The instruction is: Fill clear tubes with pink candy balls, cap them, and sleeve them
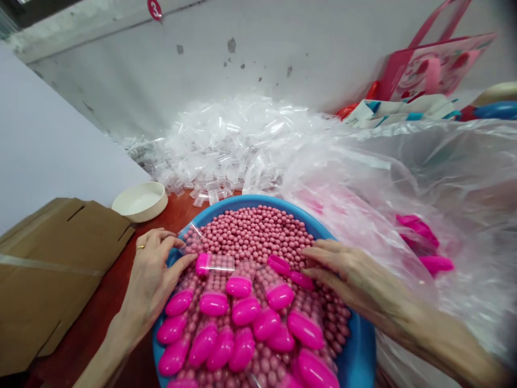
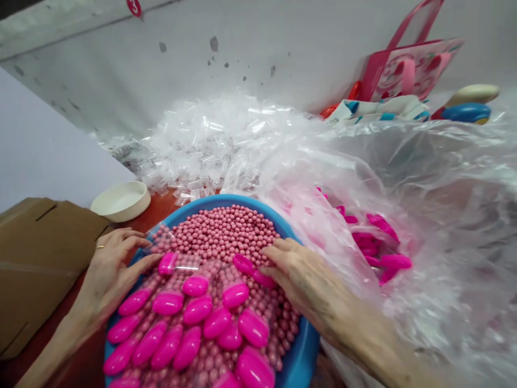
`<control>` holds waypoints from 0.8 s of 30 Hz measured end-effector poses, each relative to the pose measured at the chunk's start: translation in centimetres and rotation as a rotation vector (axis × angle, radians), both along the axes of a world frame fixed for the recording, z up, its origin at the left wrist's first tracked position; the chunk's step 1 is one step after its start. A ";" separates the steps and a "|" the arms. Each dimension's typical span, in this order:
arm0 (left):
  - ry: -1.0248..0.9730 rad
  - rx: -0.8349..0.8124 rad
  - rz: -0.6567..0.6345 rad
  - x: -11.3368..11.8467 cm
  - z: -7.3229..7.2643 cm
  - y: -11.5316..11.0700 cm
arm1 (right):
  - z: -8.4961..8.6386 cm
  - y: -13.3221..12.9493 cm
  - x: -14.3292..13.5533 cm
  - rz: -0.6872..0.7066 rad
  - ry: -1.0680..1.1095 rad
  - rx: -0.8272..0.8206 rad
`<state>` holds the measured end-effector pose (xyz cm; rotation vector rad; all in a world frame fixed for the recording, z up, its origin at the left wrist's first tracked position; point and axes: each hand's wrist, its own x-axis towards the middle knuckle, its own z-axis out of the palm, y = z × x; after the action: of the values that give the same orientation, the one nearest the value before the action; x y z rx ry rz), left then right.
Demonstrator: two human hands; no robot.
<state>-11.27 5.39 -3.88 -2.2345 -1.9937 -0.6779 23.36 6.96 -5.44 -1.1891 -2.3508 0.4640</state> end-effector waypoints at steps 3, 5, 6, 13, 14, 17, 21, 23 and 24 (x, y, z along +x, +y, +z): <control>-0.151 -0.012 0.037 0.6 0.5 -0.7 | -2.1 -2.2 0.6 0.063 0.064 -0.059; -0.322 0.004 0.086 1.1 1.0 -1.4 | -3.5 -3.2 1.0 0.057 0.122 -0.043; -0.439 0.008 0.116 1.3 1.4 -1.8 | -4.1 -3.4 1.1 0.043 0.142 -0.042; -1.259 -0.298 0.118 4.6 4.9 -4.1 | -0.3 -1.0 -1.8 -0.070 0.229 -0.346; -1.313 -0.375 0.075 5.2 5.2 -4.1 | 0.7 -0.8 -2.3 -0.064 0.285 -0.442; -1.455 -0.544 -0.069 7.0 5.2 -4.0 | 2.4 -0.9 -2.8 -0.073 0.441 -0.696; -1.528 -0.655 -0.193 8.2 4.4 -4.0 | 2.4 -1.3 -2.7 0.005 0.564 -0.798; -1.501 -0.707 -0.193 8.5 4.3 -4.0 | 2.5 -1.4 -2.7 0.001 0.537 -0.711; -1.485 -0.729 -0.185 8.6 4.3 -4.0 | 2.7 -1.4 -2.8 -0.014 0.508 -0.655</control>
<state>-2.69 1.40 0.42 -2.4843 -2.8686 -2.5600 20.54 5.53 -2.72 -1.1588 -1.7877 1.4213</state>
